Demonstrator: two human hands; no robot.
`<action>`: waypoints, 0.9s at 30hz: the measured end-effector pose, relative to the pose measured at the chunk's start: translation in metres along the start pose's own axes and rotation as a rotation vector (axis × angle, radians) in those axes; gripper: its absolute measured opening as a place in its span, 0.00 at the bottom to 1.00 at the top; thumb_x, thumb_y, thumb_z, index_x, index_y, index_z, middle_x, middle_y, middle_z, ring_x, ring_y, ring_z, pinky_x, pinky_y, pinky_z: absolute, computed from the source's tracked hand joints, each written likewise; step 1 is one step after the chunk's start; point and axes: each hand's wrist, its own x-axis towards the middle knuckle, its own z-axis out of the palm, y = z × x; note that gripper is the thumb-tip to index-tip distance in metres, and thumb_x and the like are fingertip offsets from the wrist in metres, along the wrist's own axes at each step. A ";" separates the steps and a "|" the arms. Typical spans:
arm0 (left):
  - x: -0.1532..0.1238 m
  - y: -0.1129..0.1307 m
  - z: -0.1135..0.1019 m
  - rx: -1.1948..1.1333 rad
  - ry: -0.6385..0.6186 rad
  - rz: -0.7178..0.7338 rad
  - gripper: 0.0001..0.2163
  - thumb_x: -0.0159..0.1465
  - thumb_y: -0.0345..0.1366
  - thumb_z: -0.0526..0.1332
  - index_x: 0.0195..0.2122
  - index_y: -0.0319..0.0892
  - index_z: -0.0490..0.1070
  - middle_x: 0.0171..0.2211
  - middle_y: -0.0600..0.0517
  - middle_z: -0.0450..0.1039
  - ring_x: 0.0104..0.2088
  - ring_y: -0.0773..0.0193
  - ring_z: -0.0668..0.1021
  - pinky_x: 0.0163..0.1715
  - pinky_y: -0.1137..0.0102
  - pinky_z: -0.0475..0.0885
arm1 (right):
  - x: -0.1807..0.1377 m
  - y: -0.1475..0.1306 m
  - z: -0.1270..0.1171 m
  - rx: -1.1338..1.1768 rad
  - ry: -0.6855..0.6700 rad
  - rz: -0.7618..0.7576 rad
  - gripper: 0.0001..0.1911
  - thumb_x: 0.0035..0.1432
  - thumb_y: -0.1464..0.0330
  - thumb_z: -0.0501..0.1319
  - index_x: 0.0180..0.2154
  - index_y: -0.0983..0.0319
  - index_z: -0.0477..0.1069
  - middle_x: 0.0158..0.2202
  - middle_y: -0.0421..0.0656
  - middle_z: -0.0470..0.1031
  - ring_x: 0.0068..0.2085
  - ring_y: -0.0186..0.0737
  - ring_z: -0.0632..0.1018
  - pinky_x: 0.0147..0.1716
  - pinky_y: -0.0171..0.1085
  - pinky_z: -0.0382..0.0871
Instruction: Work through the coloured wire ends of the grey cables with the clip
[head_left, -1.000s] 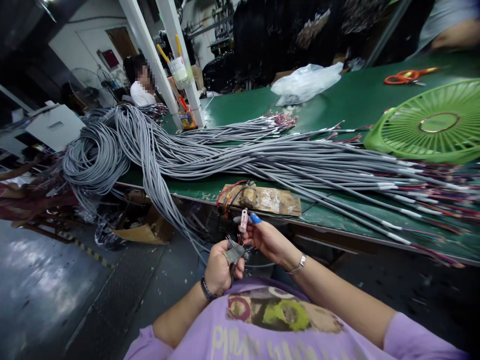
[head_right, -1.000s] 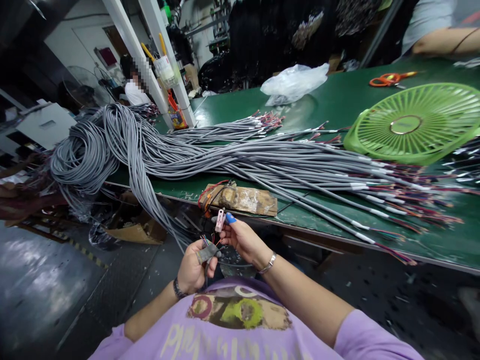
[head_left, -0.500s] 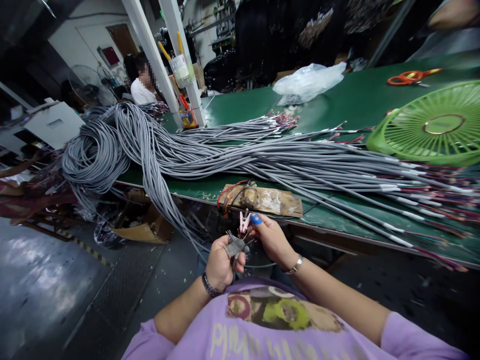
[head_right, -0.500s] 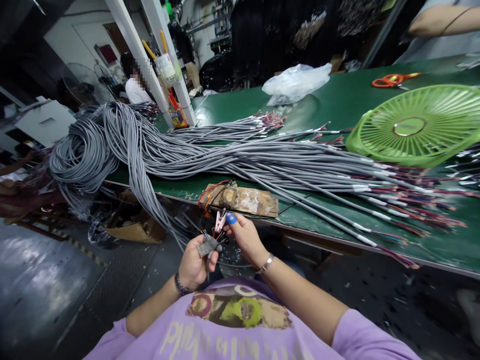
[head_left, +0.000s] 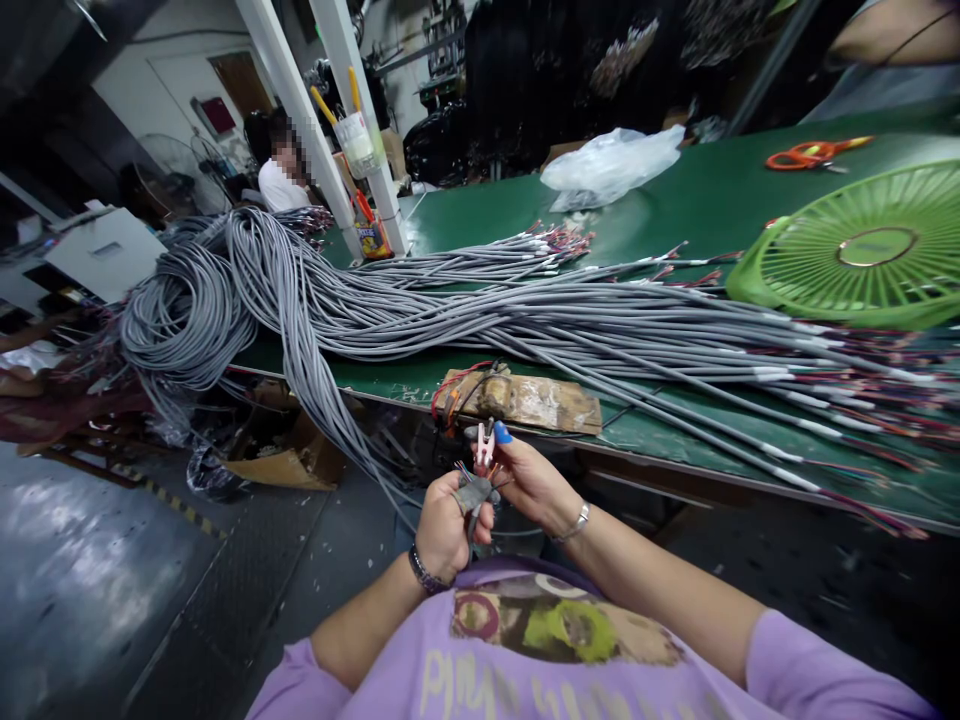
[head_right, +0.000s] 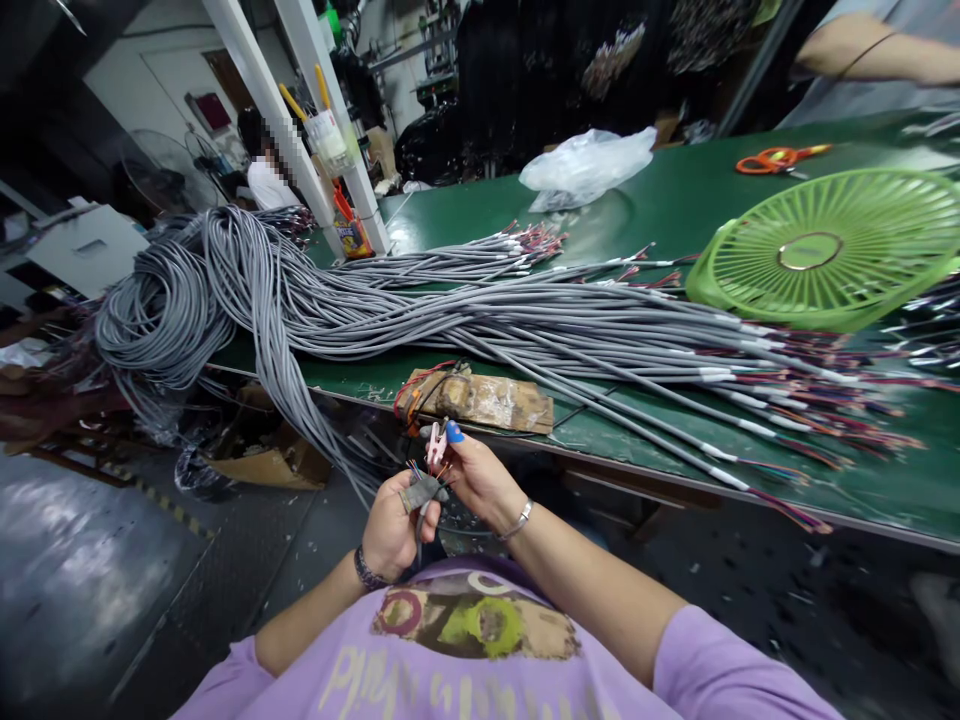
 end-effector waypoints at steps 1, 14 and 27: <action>0.000 0.000 0.000 -0.003 0.003 0.000 0.10 0.48 0.39 0.63 0.21 0.39 0.65 0.11 0.54 0.67 0.08 0.73 0.64 0.07 0.79 0.55 | 0.000 0.000 0.000 0.003 0.006 0.002 0.14 0.46 0.60 0.69 0.29 0.65 0.76 0.24 0.41 0.75 0.24 0.32 0.72 0.25 0.31 0.68; -0.012 0.001 -0.009 0.005 -0.025 0.012 0.11 0.46 0.41 0.65 0.22 0.38 0.67 0.10 0.54 0.67 0.07 0.73 0.62 0.07 0.79 0.53 | -0.009 -0.007 -0.003 -0.025 -0.109 0.199 0.19 0.57 0.54 0.57 0.35 0.63 0.74 0.32 0.45 0.77 0.27 0.34 0.74 0.28 0.34 0.70; -0.010 -0.001 -0.011 0.137 -0.083 -0.067 0.13 0.46 0.42 0.67 0.22 0.38 0.67 0.09 0.55 0.66 0.07 0.73 0.61 0.07 0.77 0.51 | -0.032 -0.019 -0.003 -0.510 -0.201 0.206 0.17 0.36 0.64 0.73 0.28 0.66 0.73 0.24 0.38 0.73 0.24 0.28 0.69 0.26 0.30 0.61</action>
